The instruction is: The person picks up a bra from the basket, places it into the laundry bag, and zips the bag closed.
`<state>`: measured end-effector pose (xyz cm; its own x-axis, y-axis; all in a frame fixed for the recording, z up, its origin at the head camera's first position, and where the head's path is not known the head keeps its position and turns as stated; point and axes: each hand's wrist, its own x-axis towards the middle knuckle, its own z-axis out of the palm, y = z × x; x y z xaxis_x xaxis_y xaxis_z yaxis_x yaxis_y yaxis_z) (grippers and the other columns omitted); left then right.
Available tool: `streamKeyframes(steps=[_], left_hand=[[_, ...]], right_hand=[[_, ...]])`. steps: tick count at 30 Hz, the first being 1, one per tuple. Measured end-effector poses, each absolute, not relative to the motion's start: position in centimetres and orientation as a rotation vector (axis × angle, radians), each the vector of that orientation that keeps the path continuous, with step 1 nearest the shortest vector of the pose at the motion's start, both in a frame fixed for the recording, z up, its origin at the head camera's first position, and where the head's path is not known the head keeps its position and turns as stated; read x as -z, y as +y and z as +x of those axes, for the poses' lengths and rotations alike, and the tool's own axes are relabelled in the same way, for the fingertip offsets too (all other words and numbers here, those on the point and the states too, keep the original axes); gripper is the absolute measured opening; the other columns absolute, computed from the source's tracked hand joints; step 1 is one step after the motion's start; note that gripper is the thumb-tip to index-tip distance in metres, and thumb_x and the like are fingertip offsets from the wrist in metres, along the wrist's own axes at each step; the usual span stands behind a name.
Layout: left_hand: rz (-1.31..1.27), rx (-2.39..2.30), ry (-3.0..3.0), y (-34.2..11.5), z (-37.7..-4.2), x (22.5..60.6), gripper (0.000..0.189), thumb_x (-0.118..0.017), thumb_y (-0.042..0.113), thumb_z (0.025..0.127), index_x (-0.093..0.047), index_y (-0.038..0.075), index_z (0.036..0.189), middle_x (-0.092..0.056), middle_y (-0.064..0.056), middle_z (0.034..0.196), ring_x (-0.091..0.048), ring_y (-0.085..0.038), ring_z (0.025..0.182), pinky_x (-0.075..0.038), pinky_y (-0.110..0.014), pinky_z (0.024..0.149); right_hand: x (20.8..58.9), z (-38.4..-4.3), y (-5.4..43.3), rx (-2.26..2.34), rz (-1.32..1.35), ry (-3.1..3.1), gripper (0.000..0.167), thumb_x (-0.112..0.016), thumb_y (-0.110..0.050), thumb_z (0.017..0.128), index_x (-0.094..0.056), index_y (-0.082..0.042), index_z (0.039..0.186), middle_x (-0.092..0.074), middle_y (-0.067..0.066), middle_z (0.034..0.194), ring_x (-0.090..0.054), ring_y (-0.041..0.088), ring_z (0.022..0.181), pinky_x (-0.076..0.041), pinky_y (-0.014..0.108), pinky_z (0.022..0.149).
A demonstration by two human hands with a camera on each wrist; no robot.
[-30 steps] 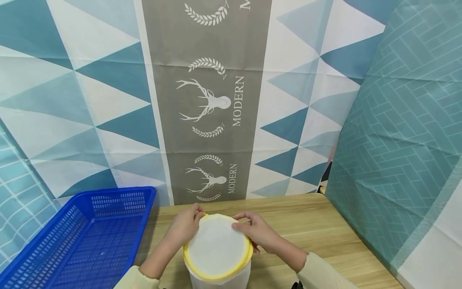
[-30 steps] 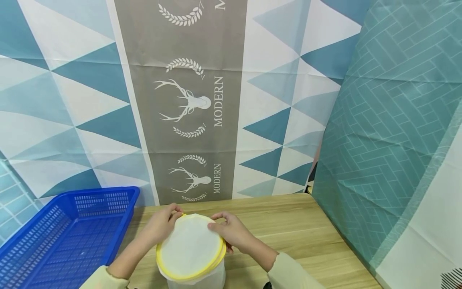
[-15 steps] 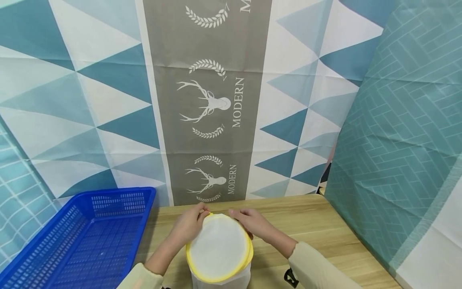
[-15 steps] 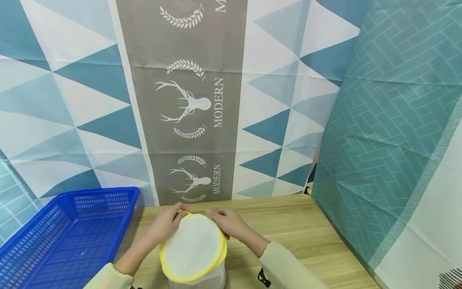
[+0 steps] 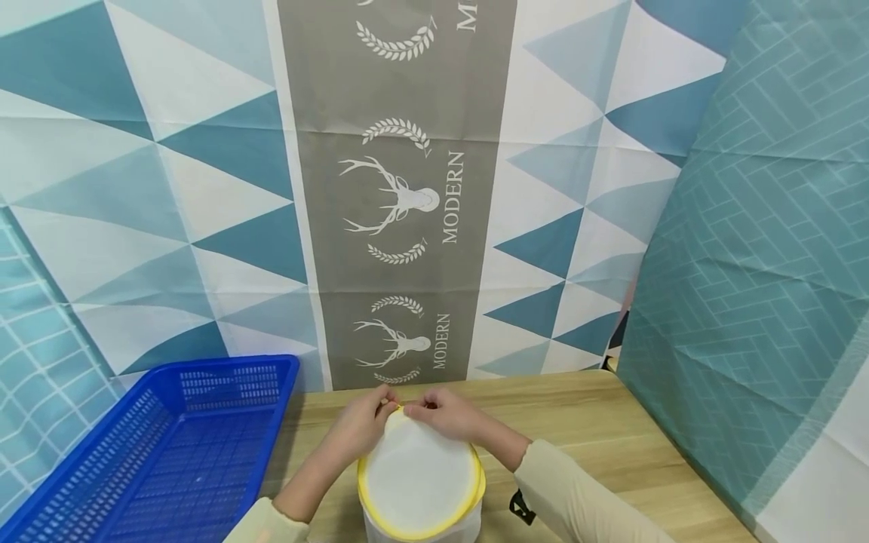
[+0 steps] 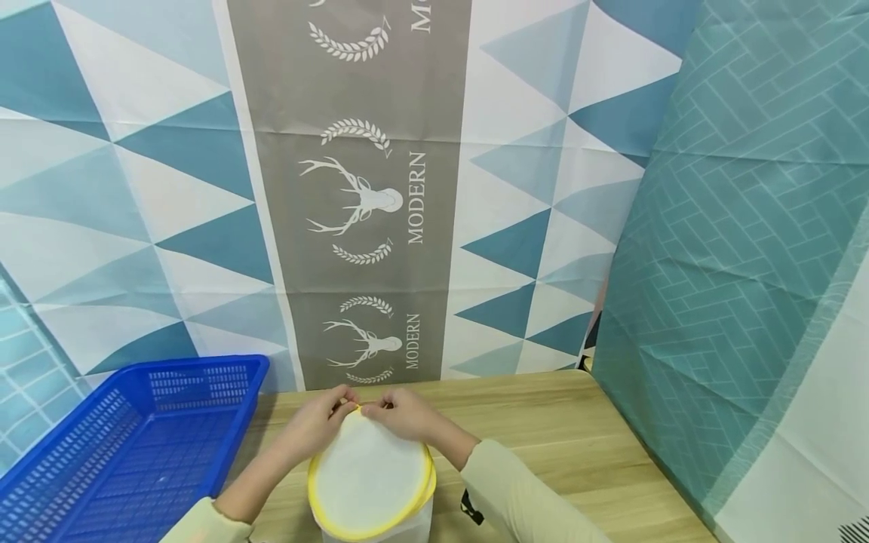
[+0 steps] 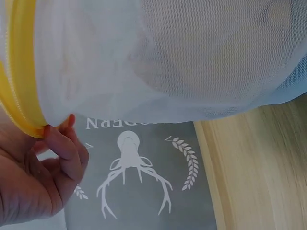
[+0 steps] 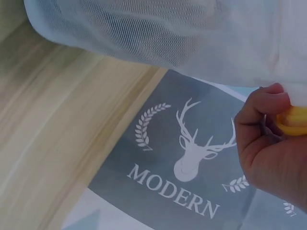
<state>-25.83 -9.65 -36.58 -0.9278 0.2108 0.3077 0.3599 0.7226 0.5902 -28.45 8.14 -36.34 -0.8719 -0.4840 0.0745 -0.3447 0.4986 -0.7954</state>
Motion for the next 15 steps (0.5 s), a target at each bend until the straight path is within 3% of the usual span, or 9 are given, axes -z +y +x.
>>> streamKeyframes(steps=[15], left_hand=[[-0.42, 0.828, -2.78, -8.96, -25.53, 35.78, 0.006, -0.054, 0.013, 0.094, -0.056, 0.01, 0.09, -0.058, -0.003, 0.072, -0.048, -0.015, 0.061, -0.039, -0.03, 0.054]], right_hand=[[37.38, -27.88, 8.21, 1.55, -0.659, 2.427, 0.027, -0.055, -0.027, 0.095, -0.065, -0.003, 0.096, -0.059, 0.002, 0.077, -0.052, 0.01, 0.061, -0.044, 0.022, 0.053]])
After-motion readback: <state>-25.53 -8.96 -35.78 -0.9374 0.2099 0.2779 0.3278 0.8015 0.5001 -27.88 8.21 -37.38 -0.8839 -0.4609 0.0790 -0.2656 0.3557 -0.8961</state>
